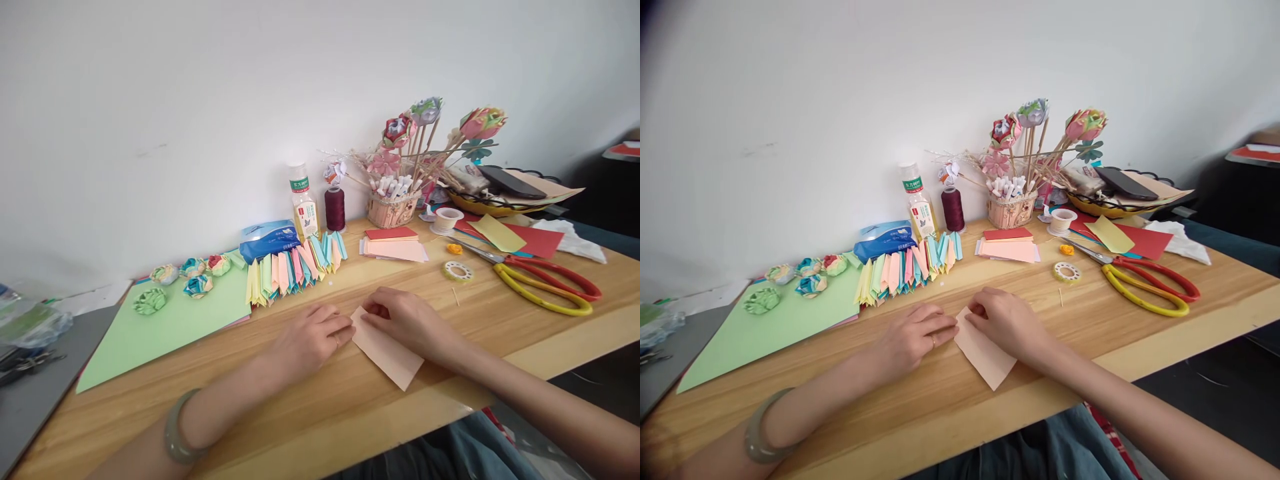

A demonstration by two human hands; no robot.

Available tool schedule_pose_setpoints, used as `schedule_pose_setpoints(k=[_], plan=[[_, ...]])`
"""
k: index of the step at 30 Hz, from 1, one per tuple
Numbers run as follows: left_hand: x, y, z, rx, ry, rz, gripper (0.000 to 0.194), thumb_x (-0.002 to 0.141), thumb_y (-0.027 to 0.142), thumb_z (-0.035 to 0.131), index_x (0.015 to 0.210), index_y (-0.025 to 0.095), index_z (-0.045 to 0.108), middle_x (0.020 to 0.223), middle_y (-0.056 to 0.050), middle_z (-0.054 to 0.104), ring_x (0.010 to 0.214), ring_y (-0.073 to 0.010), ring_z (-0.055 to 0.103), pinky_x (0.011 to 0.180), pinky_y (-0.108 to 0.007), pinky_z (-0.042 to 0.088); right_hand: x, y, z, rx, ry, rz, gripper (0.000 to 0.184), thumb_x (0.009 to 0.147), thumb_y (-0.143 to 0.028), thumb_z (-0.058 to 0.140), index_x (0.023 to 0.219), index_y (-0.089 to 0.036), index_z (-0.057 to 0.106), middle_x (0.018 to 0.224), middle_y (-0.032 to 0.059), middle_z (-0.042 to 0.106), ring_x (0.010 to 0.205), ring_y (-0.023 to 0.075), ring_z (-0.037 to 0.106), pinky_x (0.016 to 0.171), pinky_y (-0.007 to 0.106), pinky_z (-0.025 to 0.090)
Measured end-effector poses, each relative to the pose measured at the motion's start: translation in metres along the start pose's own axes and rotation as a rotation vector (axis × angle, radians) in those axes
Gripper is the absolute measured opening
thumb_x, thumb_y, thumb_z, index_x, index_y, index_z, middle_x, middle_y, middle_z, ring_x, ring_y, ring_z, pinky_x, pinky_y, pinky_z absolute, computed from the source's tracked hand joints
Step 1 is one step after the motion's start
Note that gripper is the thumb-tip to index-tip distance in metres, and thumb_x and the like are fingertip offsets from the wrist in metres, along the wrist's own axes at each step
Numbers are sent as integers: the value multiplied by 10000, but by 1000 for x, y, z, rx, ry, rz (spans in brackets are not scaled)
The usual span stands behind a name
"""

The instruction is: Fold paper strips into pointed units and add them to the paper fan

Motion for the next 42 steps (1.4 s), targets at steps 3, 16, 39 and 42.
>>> schedule_pose_setpoints(k=[3, 16, 39, 42], plan=[[-2, -5, 0, -1, 10, 26, 299, 921, 72, 399, 1130, 117, 609, 1117, -61, 657, 1005, -227, 515, 866, -385, 461, 3, 0, 1, 6, 7, -7, 122, 837, -224, 534, 761, -187, 622, 689, 11, 632, 604, 144, 582, 492, 227, 384], [5, -7, -3, 94, 32, 126, 301, 972, 105, 338, 1104, 77, 607, 1097, -70, 666, 1015, -212, 553, 887, -368, 461, -15, -3, 12, -195, 80, -425, 203, 927, -147, 431, 913, -147, 633, 838, 80, 610, 781, 199, 548, 648, 308, 452], [7, -10, 3, 94, -54, 124, 269, 969, 126, 395, 1101, 115, 628, 1169, -56, 645, 1241, -219, 472, 995, -381, 432, -19, -14, 11, -467, 98, -631, 327, 929, -66, 317, 842, -126, 627, 771, 91, 572, 695, 206, 480, 609, 340, 424], [7, -12, 4, 84, -61, 130, 252, 951, 105, 426, 1108, 108, 623, 1156, -70, 652, 1244, -215, 471, 997, -385, 429, -19, -12, 8, -455, 77, -626, 314, 933, -81, 318, 886, -127, 625, 789, 91, 577, 709, 203, 495, 611, 331, 438]])
Point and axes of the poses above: each hand's wrist, its own x-axis towards the middle knuckle, its own z-axis out of the palm, y = z × x, the point moved 2 cm from there along x, towards the middle knuckle
